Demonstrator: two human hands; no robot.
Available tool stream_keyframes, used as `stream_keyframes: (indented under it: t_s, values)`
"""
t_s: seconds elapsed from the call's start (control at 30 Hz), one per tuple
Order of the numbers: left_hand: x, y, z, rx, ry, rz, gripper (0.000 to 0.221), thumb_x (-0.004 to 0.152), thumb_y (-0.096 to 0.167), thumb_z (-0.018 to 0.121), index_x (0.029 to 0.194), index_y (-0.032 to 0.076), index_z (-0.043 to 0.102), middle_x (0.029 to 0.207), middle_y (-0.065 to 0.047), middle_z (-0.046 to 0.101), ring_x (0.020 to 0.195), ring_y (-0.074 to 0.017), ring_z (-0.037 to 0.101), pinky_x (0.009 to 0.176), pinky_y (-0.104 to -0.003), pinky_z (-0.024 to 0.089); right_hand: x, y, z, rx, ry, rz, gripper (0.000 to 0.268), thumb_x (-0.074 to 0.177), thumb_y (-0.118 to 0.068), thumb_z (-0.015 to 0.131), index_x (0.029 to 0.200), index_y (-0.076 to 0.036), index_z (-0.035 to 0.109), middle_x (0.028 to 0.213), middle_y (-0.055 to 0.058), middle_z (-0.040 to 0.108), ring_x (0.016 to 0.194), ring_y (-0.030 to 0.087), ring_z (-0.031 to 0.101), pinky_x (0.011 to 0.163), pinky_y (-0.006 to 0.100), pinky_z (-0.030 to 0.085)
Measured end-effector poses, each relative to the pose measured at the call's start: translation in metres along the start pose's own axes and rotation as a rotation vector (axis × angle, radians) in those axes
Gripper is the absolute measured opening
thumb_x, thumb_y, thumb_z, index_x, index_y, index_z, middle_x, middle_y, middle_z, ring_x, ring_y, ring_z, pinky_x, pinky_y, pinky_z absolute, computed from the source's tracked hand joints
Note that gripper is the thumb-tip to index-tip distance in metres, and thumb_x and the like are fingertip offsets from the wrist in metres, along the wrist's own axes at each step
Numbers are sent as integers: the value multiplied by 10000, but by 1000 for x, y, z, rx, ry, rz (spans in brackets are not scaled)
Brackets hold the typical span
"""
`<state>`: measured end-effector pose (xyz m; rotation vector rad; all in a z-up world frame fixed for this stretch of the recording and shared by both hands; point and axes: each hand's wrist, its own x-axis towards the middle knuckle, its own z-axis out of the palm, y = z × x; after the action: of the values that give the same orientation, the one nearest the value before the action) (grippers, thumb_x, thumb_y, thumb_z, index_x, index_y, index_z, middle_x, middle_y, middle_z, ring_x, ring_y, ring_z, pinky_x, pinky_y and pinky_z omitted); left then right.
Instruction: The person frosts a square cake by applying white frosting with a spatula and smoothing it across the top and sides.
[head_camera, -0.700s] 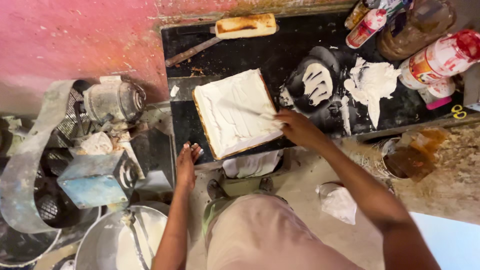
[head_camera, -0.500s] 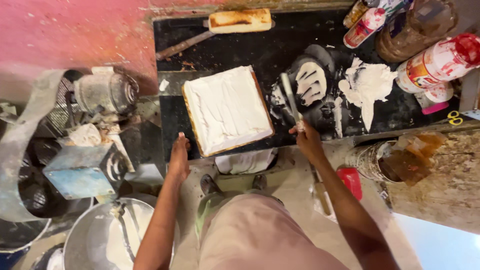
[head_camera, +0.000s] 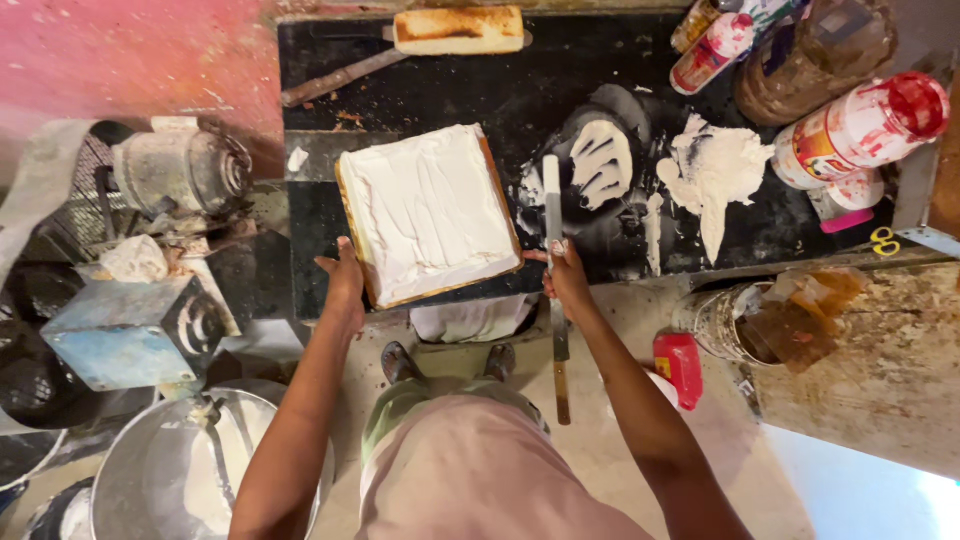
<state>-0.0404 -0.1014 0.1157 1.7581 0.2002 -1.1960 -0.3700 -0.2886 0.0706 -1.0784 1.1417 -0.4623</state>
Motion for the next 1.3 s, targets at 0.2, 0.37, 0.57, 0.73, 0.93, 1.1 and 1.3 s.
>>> stream_keyframes:
  t_s: [0.2,0.37,0.57,0.73,0.93,1.1,1.3]
  values:
    - [42,-16,-8,-156,-20,-10,1094,982,724,427,1597,145,-268,1299,-166,561,1025,-273,500,1044,-482,456,-2,-2,2,-7,70,10,212,1085,-323,365,1166,-129,392,1095,143,744,442,55,412,369,231,332]
    - [62,-23,-22,-356,-141,-53,1035,1005,785,423,1581,-14,106,835,-24,469,681,-162,460,688,-377,449,-9,4,10,17,136,34,198,1108,-326,363,1134,-141,428,1044,129,690,458,74,429,385,250,350]
    - [59,-18,-26,-372,-155,2,666,939,754,411,1268,176,437,776,6,471,658,-148,485,664,-364,460,-26,4,25,54,169,-6,188,1090,-308,345,1094,-134,417,1200,112,742,433,76,419,373,246,346]
    - [51,-15,-39,-416,-152,54,581,912,742,414,1244,267,451,808,14,539,690,-145,522,680,-370,469,-41,-2,39,91,167,27,212,1090,-306,322,1113,-136,446,1237,106,728,429,66,403,370,244,338]
    - [64,-5,-62,-395,-156,52,626,951,764,392,1217,207,499,836,-9,584,733,-164,560,705,-371,490,-55,-11,54,65,109,82,253,1110,-332,332,1116,-98,430,1271,128,725,460,71,396,404,243,346]
    - [64,-20,-67,-353,-137,64,608,940,748,387,1202,210,496,832,-17,586,738,-168,560,708,-376,499,-65,-5,53,132,106,101,260,1100,-341,318,1160,-114,430,1314,94,699,475,76,400,441,244,363]
    - [24,-56,-56,-372,-136,130,622,964,712,425,1350,224,425,882,-16,526,753,-167,529,681,-383,459,-62,-4,26,90,92,105,219,1072,-269,315,1187,-145,454,1354,91,683,487,87,422,457,264,410]
